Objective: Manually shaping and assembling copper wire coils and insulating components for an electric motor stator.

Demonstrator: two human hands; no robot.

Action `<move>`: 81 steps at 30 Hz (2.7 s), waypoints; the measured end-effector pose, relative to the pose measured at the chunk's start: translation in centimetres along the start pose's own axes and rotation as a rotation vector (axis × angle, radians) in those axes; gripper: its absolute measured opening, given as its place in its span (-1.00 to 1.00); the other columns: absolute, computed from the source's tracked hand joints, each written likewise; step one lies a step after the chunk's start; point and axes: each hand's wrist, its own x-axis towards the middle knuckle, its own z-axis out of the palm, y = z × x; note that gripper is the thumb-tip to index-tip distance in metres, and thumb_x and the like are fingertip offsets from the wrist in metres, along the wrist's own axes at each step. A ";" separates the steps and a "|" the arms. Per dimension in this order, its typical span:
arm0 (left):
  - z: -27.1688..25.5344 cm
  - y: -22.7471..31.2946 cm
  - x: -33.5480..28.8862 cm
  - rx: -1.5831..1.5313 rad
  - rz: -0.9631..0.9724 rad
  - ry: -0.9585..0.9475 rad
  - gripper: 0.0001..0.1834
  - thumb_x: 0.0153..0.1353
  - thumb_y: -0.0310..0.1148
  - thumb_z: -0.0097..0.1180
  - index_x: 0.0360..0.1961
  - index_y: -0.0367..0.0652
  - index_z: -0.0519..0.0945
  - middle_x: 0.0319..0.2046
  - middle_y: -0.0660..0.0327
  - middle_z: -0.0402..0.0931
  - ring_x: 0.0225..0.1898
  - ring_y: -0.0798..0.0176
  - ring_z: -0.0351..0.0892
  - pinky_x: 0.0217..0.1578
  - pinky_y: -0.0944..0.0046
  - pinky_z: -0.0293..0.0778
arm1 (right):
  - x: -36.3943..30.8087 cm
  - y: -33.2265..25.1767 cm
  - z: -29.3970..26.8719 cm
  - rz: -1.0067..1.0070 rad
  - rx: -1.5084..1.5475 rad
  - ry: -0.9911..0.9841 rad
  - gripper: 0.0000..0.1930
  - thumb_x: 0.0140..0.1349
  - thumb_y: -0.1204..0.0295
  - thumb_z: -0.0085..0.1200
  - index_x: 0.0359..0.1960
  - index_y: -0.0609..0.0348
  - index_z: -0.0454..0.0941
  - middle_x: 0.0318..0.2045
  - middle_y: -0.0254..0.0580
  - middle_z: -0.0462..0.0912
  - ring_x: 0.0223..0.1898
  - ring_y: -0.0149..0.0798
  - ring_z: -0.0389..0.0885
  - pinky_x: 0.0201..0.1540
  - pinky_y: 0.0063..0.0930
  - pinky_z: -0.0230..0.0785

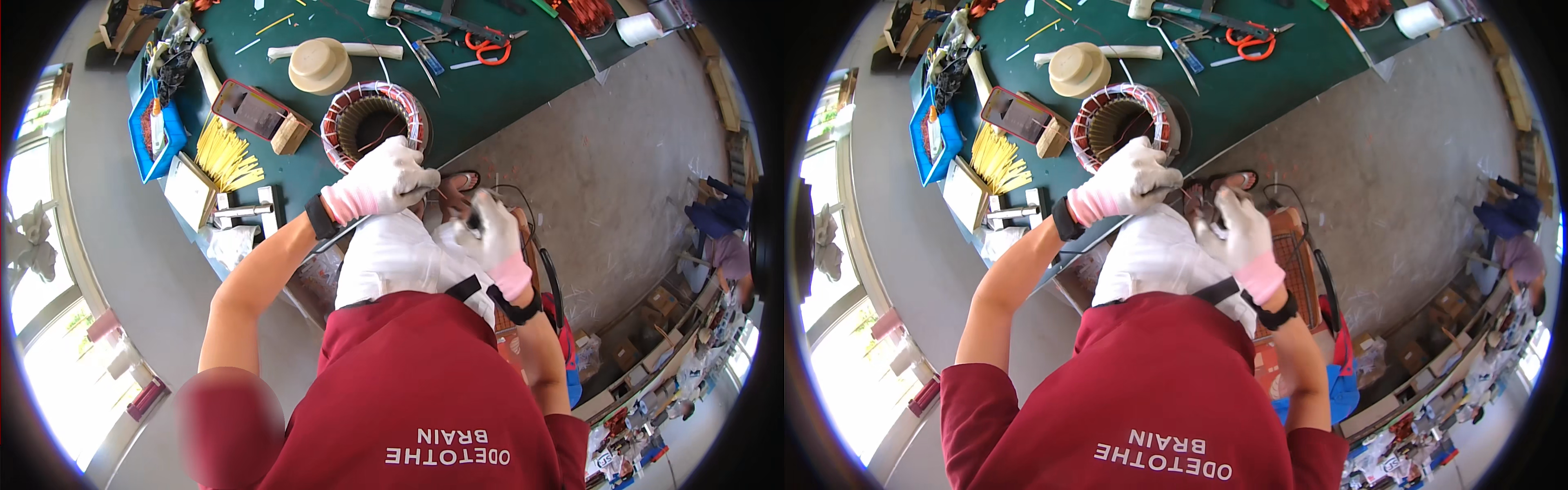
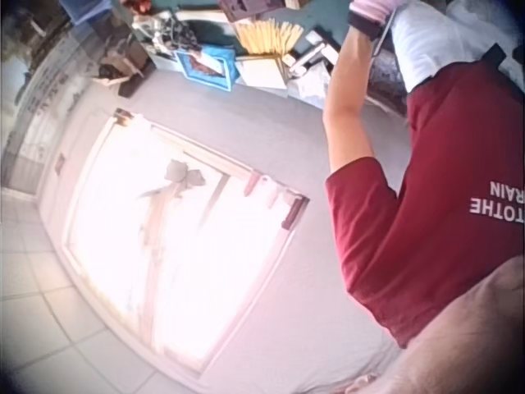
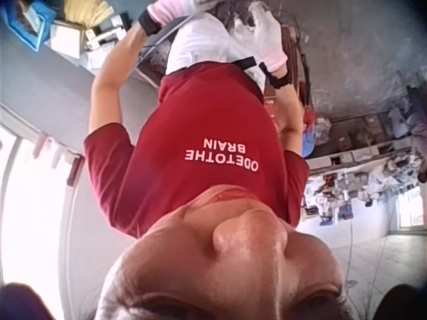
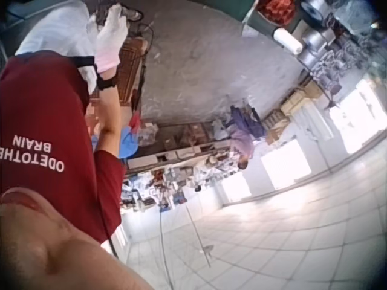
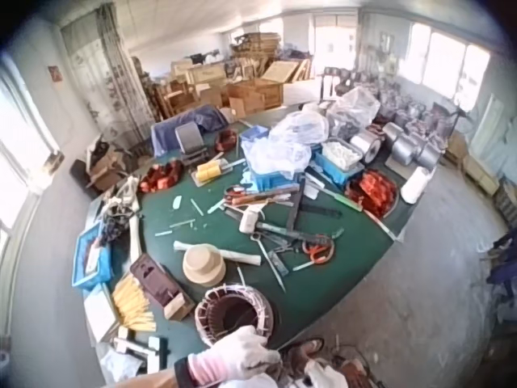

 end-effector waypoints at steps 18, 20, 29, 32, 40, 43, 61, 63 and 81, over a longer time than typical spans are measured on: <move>0.4 -0.2 0.4 0.024 0.079 0.026 -0.72 -0.21 -0.45 0.21 -0.35 -0.04 0.63 -0.56 0.25 0.36 -0.47 0.14 0.38 -0.37 0.15 0.26 | 0.8 1.4 0.6 0.767 1.360 -0.493 -0.71 0.34 0.24 0.00 -0.07 0.18 0.40 -0.29 -0.19 0.58 -0.32 -0.27 0.65 -0.17 -0.38 0.55; 0.3 0.1 -0.1 0.018 0.010 0.019 -0.73 -0.21 -0.45 0.22 -0.36 -0.04 0.63 -0.57 0.25 0.35 -0.47 0.14 0.38 -0.37 0.15 0.26 | -0.3 0.8 -0.9 0.763 1.388 -0.529 -0.74 0.34 0.23 -0.01 -0.14 0.17 0.43 -0.35 -0.21 0.57 -0.34 -0.29 0.64 -0.23 -0.42 0.54; 0.5 0.1 0.1 0.030 0.020 0.067 -0.75 -0.21 -0.45 0.22 -0.38 -0.05 0.63 -0.60 0.26 0.37 -0.48 0.13 0.39 -0.37 0.14 0.25 | -0.3 2.0 -1.8 0.711 1.244 -0.474 -0.72 0.32 0.27 0.01 -0.12 0.24 0.43 -0.38 -0.23 0.56 -0.36 -0.36 0.59 -0.25 -0.53 0.46; 0.5 0.0 0.4 0.046 0.028 0.029 -0.80 -0.17 -0.38 0.25 -0.41 -0.04 0.62 -0.64 0.26 0.39 -0.48 0.12 0.43 -0.37 0.14 0.31 | 0.4 1.8 -0.5 0.715 1.192 -0.383 -0.74 0.32 0.29 0.01 -0.15 0.24 0.42 -0.40 -0.24 0.54 -0.39 -0.37 0.59 -0.29 -0.54 0.45; 0.3 0.2 0.9 0.072 0.005 0.014 -0.80 -0.16 -0.39 0.24 -0.40 -0.04 0.63 -0.63 0.27 0.40 -0.49 0.14 0.44 -0.37 0.14 0.31 | -0.1 3.3 0.5 0.270 0.674 -0.181 -0.81 0.18 0.42 0.11 -0.28 0.29 0.44 -0.42 -0.23 0.55 -0.42 -0.41 0.48 -0.28 -0.48 0.40; 0.3 0.3 1.0 0.034 -0.033 0.014 -0.82 -0.15 -0.39 0.24 -0.42 -0.04 0.63 -0.67 0.26 0.38 -0.49 0.14 0.44 -0.39 0.15 0.31 | 2.1 -0.3 1.1 0.300 0.404 -0.149 -0.84 0.11 0.44 0.13 -0.33 0.21 0.44 -0.43 -0.10 0.56 -0.39 -0.30 0.52 -0.27 -0.40 0.41; 0.5 0.2 0.7 0.052 0.002 0.016 -0.77 -0.20 -0.39 0.25 -0.39 -0.04 0.64 -0.63 0.25 0.37 -0.50 0.13 0.42 -0.39 0.15 0.29 | 1.2 -0.5 0.7 0.067 0.203 0.029 -0.78 0.02 0.43 0.20 -0.44 0.21 0.39 -0.49 -0.06 0.47 -0.47 -0.08 0.51 -0.41 -0.28 0.36; 0.2 0.6 0.8 0.072 -0.010 0.055 -0.81 -0.19 -0.38 0.24 -0.43 -0.03 0.63 -0.67 0.24 0.38 -0.51 0.14 0.45 -0.40 0.14 0.32 | -0.1 1.1 -0.7 0.164 0.294 -0.106 -0.81 0.04 0.46 0.16 -0.44 0.25 0.38 -0.54 -0.11 0.43 -0.50 -0.30 0.42 -0.41 -0.44 0.30; 0.2 0.5 0.5 0.041 -0.025 0.039 -0.73 -0.22 -0.39 0.23 -0.36 -0.02 0.64 -0.65 0.28 0.37 -0.50 0.17 0.39 -0.39 0.14 0.24 | -0.4 3.5 0.4 0.403 0.764 -0.250 -0.78 0.09 0.40 0.15 -0.36 0.18 0.36 -0.48 -0.39 0.31 -0.39 -0.45 0.27 -0.28 -0.54 0.23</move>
